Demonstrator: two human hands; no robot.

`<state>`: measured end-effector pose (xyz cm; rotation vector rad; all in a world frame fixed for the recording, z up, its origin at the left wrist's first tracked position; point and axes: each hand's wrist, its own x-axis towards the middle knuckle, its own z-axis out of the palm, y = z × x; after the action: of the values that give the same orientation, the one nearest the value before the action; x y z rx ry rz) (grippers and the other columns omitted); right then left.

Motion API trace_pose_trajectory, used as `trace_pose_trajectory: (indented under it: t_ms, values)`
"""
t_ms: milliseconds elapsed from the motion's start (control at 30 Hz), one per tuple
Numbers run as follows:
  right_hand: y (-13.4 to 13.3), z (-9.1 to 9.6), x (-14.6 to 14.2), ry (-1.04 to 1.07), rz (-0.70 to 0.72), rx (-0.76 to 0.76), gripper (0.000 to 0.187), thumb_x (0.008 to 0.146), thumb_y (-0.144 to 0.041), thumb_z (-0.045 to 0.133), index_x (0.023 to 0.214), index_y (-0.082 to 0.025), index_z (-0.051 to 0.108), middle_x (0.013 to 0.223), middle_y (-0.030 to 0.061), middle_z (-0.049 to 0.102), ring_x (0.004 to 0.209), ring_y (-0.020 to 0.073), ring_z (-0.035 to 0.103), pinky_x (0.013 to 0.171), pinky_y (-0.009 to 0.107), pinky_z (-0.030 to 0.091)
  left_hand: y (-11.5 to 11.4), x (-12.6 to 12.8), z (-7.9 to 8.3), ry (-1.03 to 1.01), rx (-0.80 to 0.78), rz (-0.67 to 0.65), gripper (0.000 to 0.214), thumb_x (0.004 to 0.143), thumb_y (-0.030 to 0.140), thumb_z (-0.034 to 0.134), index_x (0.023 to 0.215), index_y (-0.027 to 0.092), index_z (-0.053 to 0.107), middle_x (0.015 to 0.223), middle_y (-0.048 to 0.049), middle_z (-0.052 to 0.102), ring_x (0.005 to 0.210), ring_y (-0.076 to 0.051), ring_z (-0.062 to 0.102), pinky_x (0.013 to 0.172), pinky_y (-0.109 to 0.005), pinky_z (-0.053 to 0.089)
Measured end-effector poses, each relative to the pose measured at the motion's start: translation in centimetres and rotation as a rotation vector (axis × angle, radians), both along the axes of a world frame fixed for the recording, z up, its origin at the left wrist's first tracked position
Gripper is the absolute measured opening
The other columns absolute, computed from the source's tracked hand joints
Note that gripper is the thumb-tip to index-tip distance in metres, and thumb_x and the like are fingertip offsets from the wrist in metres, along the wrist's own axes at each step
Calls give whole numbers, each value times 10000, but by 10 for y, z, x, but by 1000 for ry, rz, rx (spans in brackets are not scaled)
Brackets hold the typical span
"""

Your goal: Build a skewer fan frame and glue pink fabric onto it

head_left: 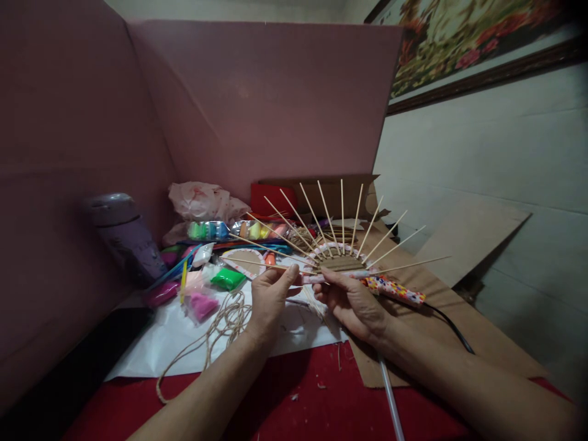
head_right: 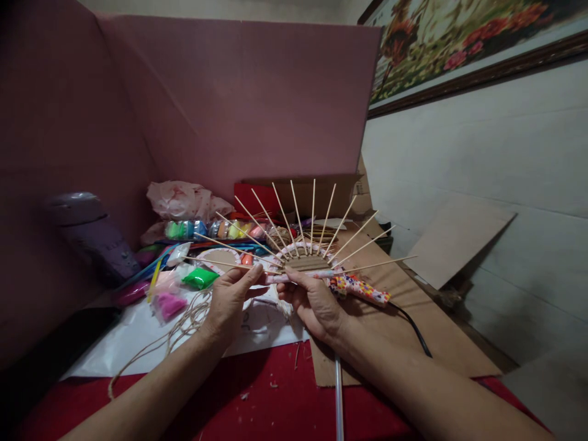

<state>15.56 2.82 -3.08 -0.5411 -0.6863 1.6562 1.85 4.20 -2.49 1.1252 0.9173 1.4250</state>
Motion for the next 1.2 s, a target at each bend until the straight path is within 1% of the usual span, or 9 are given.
trace_pose_trajectory:
  t_ms: [267, 400, 533, 633, 767, 867, 967, 1100, 1200]
  values:
    - [0, 0, 0, 8, 9, 15, 60, 727, -151, 580, 707, -115, 624, 647, 22, 613, 573, 87, 535, 581, 208, 427, -1, 0, -1, -9, 23, -2, 256, 635, 370, 637, 641, 115, 622, 639, -45, 624, 633, -154, 593, 596, -298, 492]
    - [1, -2, 1, 26, 7, 29, 46, 714, -151, 595, 721, -119, 627, 677, 24, 620, 593, 85, 535, 609, 210, 426, -3, 0, 0, -23, 14, -20, 288, 643, 399, 621, 668, 112, 625, 661, -57, 636, 648, -168, 604, 603, -303, 491]
    - [1, -2, 1, 22, -6, 47, 47, 713, -163, 598, 718, -133, 633, 660, 11, 612, 597, 88, 526, 624, 220, 416, -5, 1, 1, 4, 6, -41, 297, 644, 409, 617, 694, 117, 632, 659, -57, 632, 634, -171, 605, 584, -288, 482]
    - [1, -1, 0, -18, -4, 42, 70, 712, -205, 603, 699, -143, 634, 640, 4, 611, 594, 96, 516, 614, 236, 400, -8, 2, 1, 14, -12, -90, 273, 651, 397, 617, 695, 129, 629, 670, -55, 634, 649, -165, 599, 581, -268, 471]
    - [0, -3, -1, -76, -47, 29, 113, 686, -271, 629, 700, -159, 635, 682, 7, 627, 605, 110, 510, 533, 233, 357, -12, 4, 2, -6, -38, -166, 255, 644, 372, 633, 714, 126, 636, 674, -56, 632, 648, -154, 588, 574, -251, 463]
    - [-1, -5, -2, -120, -74, 39, 151, 680, -307, 634, 706, -159, 636, 693, 13, 625, 602, 114, 500, 500, 231, 329, -13, 5, 2, -1, -52, -192, 254, 633, 364, 646, 717, 124, 647, 682, -60, 639, 617, -140, 578, 576, -256, 463]
    - [-3, -3, -4, -156, -87, 57, 194, 657, -343, 652, 726, -163, 638, 680, 16, 624, 583, 120, 495, 502, 244, 329, -13, 5, 2, -1, -62, -217, 262, 625, 370, 651, 696, 117, 653, 686, -71, 645, 587, -133, 570, 572, -262, 461]
    - [-7, 1, -8, -170, -63, 73, 284, 633, -377, 665, 824, -168, 638, 711, 29, 637, 643, 152, 532, 529, 261, 351, -13, 6, 4, -99, -100, -271, 248, 642, 355, 642, 698, 113, 645, 644, -51, 624, 579, -139, 576, 571, -272, 467]
    - [-7, 1, -9, -194, -43, 64, 285, 633, -374, 667, 824, -163, 640, 729, 36, 641, 661, 158, 541, 525, 256, 350, -12, 4, 4, -179, -152, -291, 238, 659, 335, 633, 717, 104, 637, 652, -53, 622, 585, -139, 578, 579, -275, 470]
